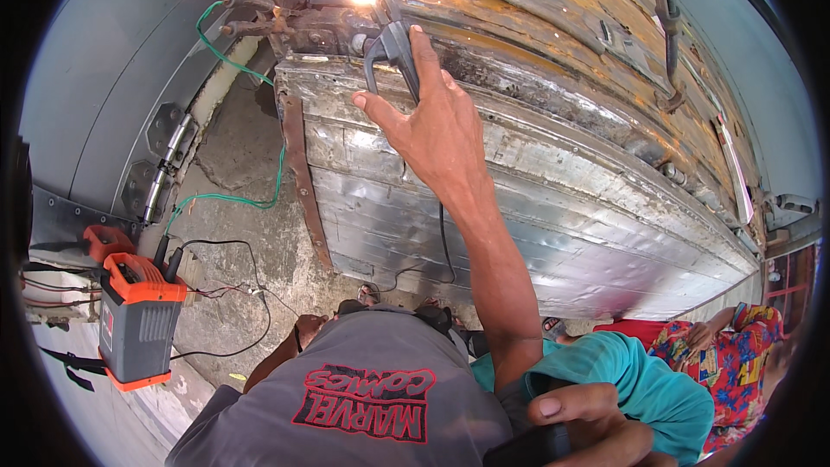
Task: The person uses a welding torch to join metal components on a vehicle frame. They hold the torch with their right hand and guide it along the seam, creating bright sparks and molten metal.
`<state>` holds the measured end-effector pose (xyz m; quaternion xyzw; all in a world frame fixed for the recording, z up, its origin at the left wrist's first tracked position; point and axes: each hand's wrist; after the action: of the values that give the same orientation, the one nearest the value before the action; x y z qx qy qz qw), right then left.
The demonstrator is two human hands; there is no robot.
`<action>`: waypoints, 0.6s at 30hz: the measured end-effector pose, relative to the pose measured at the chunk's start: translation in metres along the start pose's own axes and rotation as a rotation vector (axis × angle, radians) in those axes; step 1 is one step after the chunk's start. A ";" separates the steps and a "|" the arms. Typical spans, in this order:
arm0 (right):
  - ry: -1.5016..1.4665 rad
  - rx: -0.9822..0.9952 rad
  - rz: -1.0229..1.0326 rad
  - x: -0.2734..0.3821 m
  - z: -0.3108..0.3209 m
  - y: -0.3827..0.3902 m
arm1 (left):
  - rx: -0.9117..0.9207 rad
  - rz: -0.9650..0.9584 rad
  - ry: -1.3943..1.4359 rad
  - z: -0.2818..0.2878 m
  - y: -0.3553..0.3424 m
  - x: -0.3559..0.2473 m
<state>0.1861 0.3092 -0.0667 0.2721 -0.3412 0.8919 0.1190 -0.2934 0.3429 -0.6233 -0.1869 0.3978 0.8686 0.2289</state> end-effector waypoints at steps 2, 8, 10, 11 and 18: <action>0.010 -0.001 0.006 -0.002 -0.001 0.001 | -0.014 0.018 0.061 -0.001 -0.001 0.000; -0.065 0.120 -0.172 0.021 0.011 -0.005 | 0.037 0.111 0.097 -0.003 -0.003 -0.002; -0.010 0.030 -0.049 0.009 0.006 -0.002 | 0.036 0.063 0.018 -0.001 -0.004 -0.002; 0.014 -0.013 0.013 0.005 0.004 -0.002 | -0.017 -0.039 -0.062 -0.001 -0.004 -0.001; -0.011 0.069 -0.108 0.013 0.009 -0.003 | 0.047 0.017 0.015 0.003 0.002 -0.005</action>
<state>0.1800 0.3059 -0.0517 0.2990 -0.2957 0.8938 0.1559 -0.2913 0.3427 -0.6178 -0.1847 0.4212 0.8595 0.2228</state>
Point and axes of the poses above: each hand's wrist, its own y-axis away from the middle knuckle, its own z-axis out of the back of the hand, x = y × z, and after that the axes turned 15 degrees about z, right-handed
